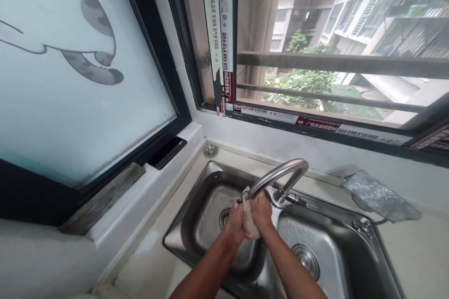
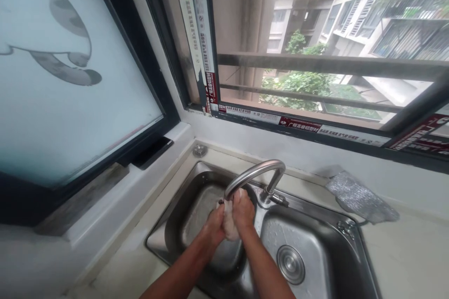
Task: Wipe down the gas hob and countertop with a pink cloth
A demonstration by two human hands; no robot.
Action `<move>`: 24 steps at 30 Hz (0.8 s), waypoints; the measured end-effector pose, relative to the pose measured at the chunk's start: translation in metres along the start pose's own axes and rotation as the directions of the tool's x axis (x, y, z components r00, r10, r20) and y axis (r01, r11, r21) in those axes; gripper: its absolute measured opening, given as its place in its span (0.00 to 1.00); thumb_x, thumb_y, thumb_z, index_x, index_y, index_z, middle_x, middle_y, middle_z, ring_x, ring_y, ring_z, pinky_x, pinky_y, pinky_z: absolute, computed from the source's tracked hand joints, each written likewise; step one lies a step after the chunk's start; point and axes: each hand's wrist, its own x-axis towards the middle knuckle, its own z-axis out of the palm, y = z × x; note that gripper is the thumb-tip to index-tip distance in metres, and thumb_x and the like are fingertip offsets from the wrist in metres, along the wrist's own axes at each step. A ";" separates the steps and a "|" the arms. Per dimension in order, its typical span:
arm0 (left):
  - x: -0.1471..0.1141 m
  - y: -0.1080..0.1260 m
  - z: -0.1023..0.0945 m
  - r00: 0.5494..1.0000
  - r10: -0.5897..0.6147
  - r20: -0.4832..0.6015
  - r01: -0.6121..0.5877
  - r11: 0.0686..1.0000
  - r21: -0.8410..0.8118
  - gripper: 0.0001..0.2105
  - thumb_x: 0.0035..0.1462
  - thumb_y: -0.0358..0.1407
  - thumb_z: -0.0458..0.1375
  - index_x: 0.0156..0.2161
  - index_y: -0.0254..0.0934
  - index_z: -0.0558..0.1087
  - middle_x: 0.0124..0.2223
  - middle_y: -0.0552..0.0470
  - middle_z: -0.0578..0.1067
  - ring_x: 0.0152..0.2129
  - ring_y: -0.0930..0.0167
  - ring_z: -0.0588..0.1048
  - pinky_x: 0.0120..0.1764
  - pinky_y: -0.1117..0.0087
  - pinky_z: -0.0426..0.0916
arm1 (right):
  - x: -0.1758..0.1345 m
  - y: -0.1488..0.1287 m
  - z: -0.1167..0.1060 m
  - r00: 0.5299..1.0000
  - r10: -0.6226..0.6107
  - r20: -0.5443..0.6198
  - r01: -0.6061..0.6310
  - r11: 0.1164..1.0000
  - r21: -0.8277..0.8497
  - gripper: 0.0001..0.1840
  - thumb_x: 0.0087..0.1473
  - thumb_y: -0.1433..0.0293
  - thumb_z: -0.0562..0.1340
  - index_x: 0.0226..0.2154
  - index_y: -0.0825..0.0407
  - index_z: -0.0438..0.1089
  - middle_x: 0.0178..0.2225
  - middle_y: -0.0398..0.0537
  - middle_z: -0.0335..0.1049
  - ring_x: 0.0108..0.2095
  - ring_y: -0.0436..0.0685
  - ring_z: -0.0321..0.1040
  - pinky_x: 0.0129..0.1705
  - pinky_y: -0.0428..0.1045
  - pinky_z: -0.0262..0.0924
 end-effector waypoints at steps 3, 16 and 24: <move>-0.001 0.005 0.000 0.995 0.094 -0.032 -0.093 0.995 0.023 0.12 0.59 0.37 0.63 0.47 0.37 0.72 0.47 0.45 0.79 0.47 0.61 0.78 0.50 0.61 0.74 | 0.019 0.014 -0.017 0.992 0.123 0.028 -0.126 0.987 0.103 0.25 0.57 0.44 0.55 0.36 0.48 0.68 0.33 0.49 0.72 0.37 0.61 0.70 0.40 0.53 0.63; -0.024 0.030 -0.002 0.915 0.364 0.175 -0.402 0.790 0.463 0.55 0.36 0.25 0.72 0.69 0.43 0.52 0.66 0.42 0.68 0.64 0.59 0.66 0.63 0.66 0.61 | -0.020 0.002 -0.032 0.845 0.098 0.526 -0.523 0.353 0.776 0.38 0.42 0.43 0.75 0.50 0.47 0.75 0.43 0.51 0.79 0.38 0.61 0.76 0.39 0.53 0.70; -0.002 0.014 -0.045 0.937 -0.113 -0.331 0.106 0.994 -0.041 0.28 0.58 0.35 0.66 0.61 0.44 0.63 0.49 0.45 0.77 0.41 0.63 0.78 0.46 0.61 0.72 | 0.005 -0.016 -0.031 0.964 0.158 0.212 -0.252 0.311 0.916 0.20 0.44 0.63 0.75 0.42 0.47 0.76 0.42 0.42 0.79 0.41 0.55 0.75 0.42 0.47 0.70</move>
